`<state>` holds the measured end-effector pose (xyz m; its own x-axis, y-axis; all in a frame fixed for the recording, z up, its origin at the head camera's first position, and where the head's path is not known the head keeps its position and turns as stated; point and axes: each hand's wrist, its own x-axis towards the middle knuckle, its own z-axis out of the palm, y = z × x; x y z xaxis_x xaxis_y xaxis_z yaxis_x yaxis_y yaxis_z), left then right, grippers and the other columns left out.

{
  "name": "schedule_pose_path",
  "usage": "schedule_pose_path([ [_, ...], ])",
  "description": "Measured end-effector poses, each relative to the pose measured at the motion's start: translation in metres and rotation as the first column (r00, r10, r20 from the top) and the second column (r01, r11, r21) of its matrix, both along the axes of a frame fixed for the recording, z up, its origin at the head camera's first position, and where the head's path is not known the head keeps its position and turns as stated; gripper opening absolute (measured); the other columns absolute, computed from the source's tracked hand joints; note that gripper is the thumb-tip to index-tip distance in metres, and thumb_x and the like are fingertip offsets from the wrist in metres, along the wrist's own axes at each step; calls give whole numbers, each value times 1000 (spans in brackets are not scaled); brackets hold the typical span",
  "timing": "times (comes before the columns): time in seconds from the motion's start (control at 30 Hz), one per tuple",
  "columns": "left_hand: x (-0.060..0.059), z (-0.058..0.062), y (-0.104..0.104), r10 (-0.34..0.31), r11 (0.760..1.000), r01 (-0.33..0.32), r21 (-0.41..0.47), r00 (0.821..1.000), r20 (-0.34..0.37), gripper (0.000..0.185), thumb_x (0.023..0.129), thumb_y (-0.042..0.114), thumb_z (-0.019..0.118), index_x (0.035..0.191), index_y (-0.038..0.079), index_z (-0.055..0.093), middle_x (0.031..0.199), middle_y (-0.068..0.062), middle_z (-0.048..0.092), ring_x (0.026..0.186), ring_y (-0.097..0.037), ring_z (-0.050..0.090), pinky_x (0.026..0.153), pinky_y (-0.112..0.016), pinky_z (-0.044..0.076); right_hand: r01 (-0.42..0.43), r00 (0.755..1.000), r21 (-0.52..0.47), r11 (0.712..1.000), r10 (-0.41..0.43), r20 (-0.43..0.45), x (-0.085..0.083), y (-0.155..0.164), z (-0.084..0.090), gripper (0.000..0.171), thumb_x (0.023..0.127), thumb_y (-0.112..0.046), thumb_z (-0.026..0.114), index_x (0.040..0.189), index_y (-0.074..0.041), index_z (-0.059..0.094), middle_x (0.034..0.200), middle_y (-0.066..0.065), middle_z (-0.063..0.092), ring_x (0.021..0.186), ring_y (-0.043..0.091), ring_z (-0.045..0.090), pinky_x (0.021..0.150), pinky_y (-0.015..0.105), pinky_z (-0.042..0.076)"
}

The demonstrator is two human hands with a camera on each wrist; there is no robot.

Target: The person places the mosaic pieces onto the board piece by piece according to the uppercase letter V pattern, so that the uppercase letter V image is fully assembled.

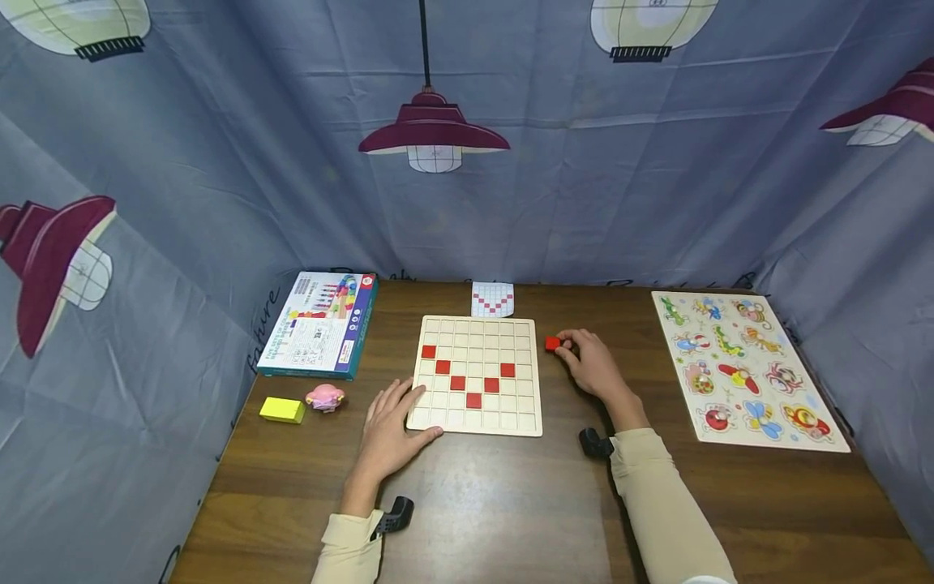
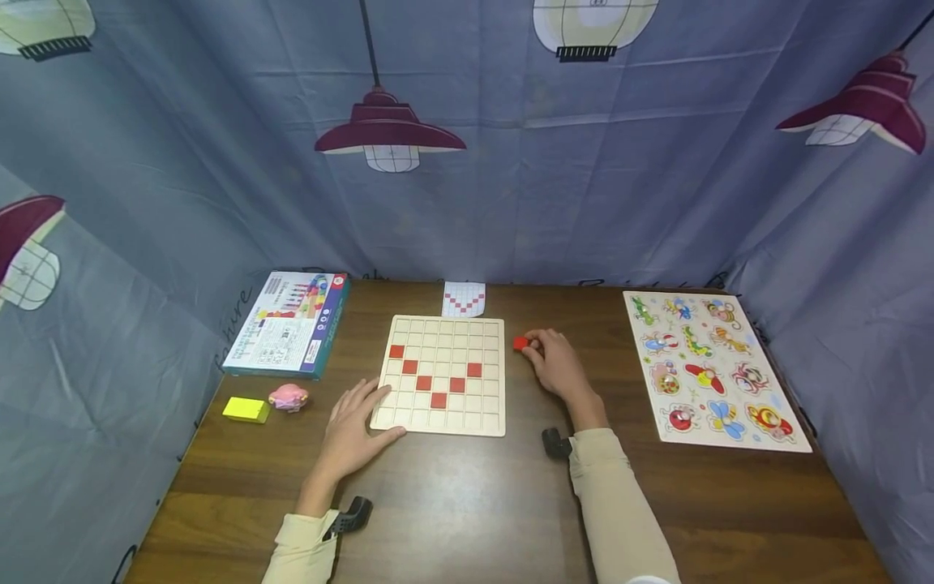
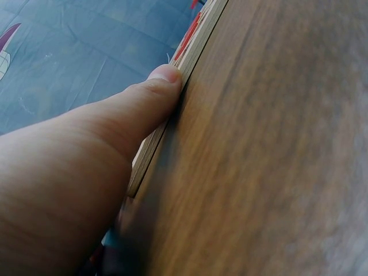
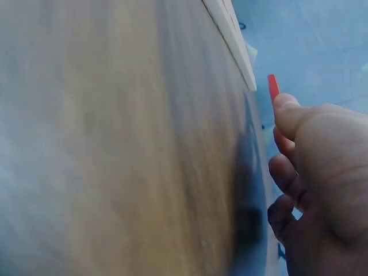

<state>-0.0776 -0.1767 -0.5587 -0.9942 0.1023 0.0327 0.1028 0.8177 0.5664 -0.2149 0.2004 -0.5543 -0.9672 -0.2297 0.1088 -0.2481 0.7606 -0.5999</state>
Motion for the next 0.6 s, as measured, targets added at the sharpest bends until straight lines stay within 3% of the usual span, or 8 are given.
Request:
schedule_pose_path([
  [0.3, 1, -2, 0, 5, 1000, -5, 8, 1000, -9, 83, 80, 59, 78, 149, 21, 53, 161, -6, 43, 155, -32, 29, 127, -57, 18, -19, 1000, -8, 1000, 19, -24, 14, -19, -1, 26, 99, -17, 67, 120, -2, 66, 97, 8, 60, 94, 27, 52, 85, 42, 43],
  [0.6, -1, -4, 1, 10, 1000, -10, 11, 1000, -11, 82, 80, 59, 79, 149, 22, 54, 161, -6, 43, 155, -32, 29, 128, -56, 16, -55, 998, 27, 998, 55, 9, 14, -39, -2, 31, 100, -22, 66, 125, -3, 66, 99, 6, 61, 97, 24, 52, 87, 41, 47],
])
